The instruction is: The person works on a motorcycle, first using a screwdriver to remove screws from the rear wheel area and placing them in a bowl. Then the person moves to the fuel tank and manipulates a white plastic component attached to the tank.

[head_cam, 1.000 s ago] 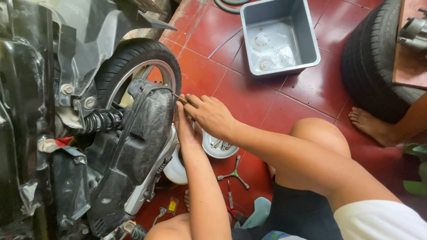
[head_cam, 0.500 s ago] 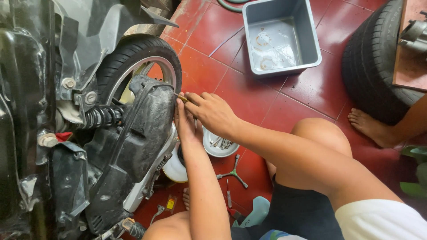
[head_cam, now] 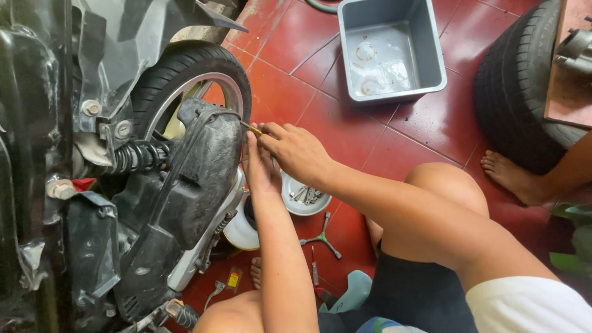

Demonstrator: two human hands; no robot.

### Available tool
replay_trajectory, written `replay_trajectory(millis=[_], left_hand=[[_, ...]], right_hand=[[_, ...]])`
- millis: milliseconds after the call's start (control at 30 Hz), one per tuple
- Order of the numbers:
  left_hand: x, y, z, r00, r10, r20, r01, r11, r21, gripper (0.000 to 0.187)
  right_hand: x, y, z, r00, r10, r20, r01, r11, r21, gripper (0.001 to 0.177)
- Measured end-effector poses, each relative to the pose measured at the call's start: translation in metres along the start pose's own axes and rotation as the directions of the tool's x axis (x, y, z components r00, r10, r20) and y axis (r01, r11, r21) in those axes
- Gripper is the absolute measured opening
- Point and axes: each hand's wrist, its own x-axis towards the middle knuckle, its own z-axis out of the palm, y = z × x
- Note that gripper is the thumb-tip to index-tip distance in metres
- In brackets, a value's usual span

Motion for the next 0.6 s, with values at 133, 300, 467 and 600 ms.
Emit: replay_trajectory(millis=[133,300,467,600], left_hand=[[-0.009,0.006,0.006,1.000,-0.005,-0.018,0.005,1.000,-0.001,0.041],[0.010,0.001,-0.004,1.000,-0.011,0.001,0.011,0.999,-0.033,0.036],[0.004,0.004,0.000,0.998,-0.058,-0.001,0.058,0.997,-0.046,0.035],[0.010,0.005,0.007,0.995,-0.006,0.099,0.008,1.000,-0.021,0.045]], right_hand=[[0.000,-0.001,0.002,1.000,0.005,0.007,-0.005,1.000,-0.002,0.014],[0.008,0.000,0.002,0.993,0.094,0.074,-0.109,0.965,0.240,0.011],[0.017,0.003,-0.014,0.911,0.293,0.288,-0.391,0.837,0.383,0.026],[0.017,0.005,-0.014,0.869,0.350,0.351,-0.476,0.786,0.394,0.025]])
